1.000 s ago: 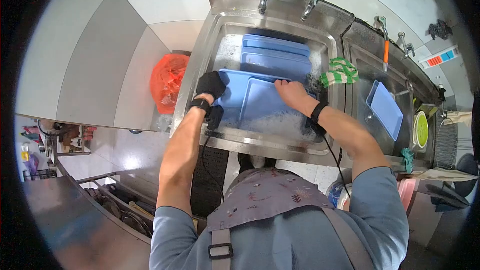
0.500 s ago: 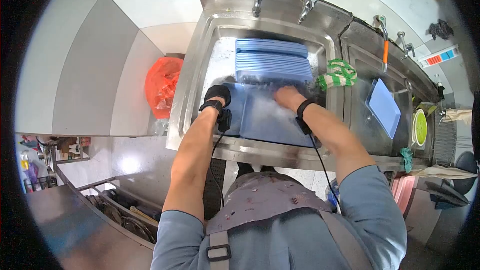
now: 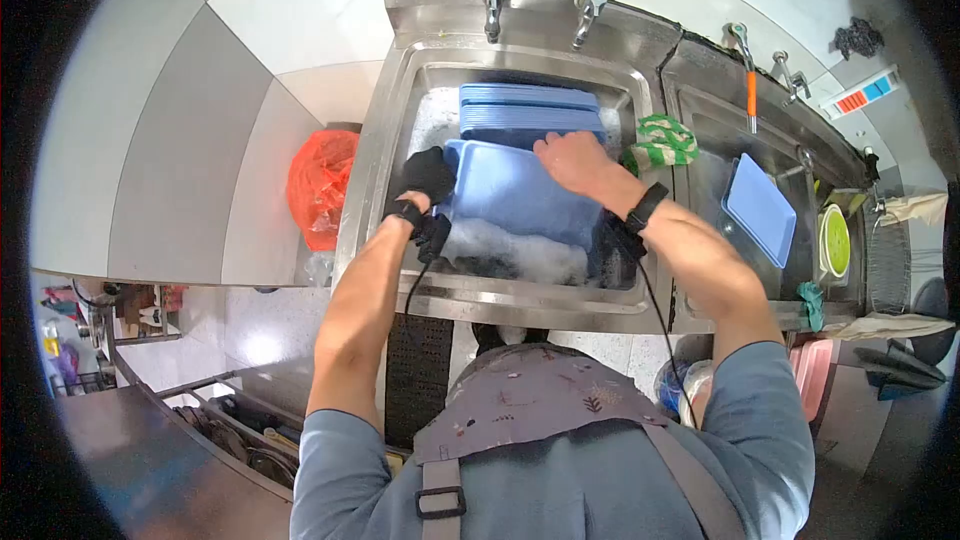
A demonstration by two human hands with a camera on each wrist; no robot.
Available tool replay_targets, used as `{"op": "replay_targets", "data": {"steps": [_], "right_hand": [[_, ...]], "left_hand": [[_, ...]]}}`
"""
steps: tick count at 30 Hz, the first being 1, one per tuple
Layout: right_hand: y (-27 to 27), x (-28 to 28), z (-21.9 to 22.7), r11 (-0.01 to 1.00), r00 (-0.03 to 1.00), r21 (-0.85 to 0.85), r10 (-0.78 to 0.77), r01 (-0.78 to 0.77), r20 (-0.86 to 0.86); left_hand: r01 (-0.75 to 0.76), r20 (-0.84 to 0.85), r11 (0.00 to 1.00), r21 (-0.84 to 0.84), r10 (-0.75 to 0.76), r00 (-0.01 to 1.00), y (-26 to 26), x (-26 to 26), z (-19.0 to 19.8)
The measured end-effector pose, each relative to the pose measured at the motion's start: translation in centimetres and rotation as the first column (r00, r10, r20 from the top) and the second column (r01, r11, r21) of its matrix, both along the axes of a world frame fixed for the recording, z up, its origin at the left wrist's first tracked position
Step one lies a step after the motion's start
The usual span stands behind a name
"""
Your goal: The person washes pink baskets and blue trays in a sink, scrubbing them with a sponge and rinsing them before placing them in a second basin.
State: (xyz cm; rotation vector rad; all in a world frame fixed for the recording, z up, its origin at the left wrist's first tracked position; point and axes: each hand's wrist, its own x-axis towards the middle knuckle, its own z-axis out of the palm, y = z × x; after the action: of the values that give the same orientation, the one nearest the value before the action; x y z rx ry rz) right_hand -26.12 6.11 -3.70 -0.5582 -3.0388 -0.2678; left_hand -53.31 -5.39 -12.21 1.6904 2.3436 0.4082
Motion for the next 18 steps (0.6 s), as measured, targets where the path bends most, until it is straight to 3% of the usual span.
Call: {"op": "replay_targets", "data": {"steps": [5, 7, 9, 11, 13, 16, 18], "right_hand": [[-0.6, 1.4, 1.9, 0.999, 0.999, 0.017, -0.047, 0.047, -0.005], [-0.4, 1.8, 0.5, 0.998, 0.998, 0.014, -0.054, 0.055, -0.021], [-0.5, 2.1, -1.7, 0.985, 0.982, -0.008, -0.173, 0.174, 0.074], [0.1, 2.2, -5.4, 0.984, 0.98, -0.013, -0.177, 0.179, 0.092], [0.3, 1.9, -6.1, 0.984, 0.978, -0.019, -0.175, 0.178, 0.112], [-0.1, 2.1, -8.1, 0.981, 0.973, -0.108, -0.142, 0.164, 0.183], [0.2, 1.4, -9.8, 0.957, 0.945, -0.132, -0.22, 0.257, 0.244]], "left_hand": [[0.065, 0.026, 0.995, 0.073, -0.067, 0.997, -1.5, -0.5, 3.1], [0.06, -0.004, 0.996, 0.066, -0.06, 0.998, -1.6, -1.0, 2.6], [0.063, 0.02, 0.997, 0.044, -0.064, 0.998, -1.6, -1.1, 1.3], [0.055, 0.019, 0.998, 0.032, -0.056, 0.998, -1.3, -1.2, -0.5], [0.068, 0.011, 0.998, 0.016, -0.068, 0.998, -1.0, -1.0, -1.5], [0.067, 0.012, 0.983, -0.173, -0.066, 0.998, -1.0, 0.0, -2.6], [0.048, -0.001, 0.977, -0.209, -0.05, 0.999, -0.9, 0.9, -3.5]]}}
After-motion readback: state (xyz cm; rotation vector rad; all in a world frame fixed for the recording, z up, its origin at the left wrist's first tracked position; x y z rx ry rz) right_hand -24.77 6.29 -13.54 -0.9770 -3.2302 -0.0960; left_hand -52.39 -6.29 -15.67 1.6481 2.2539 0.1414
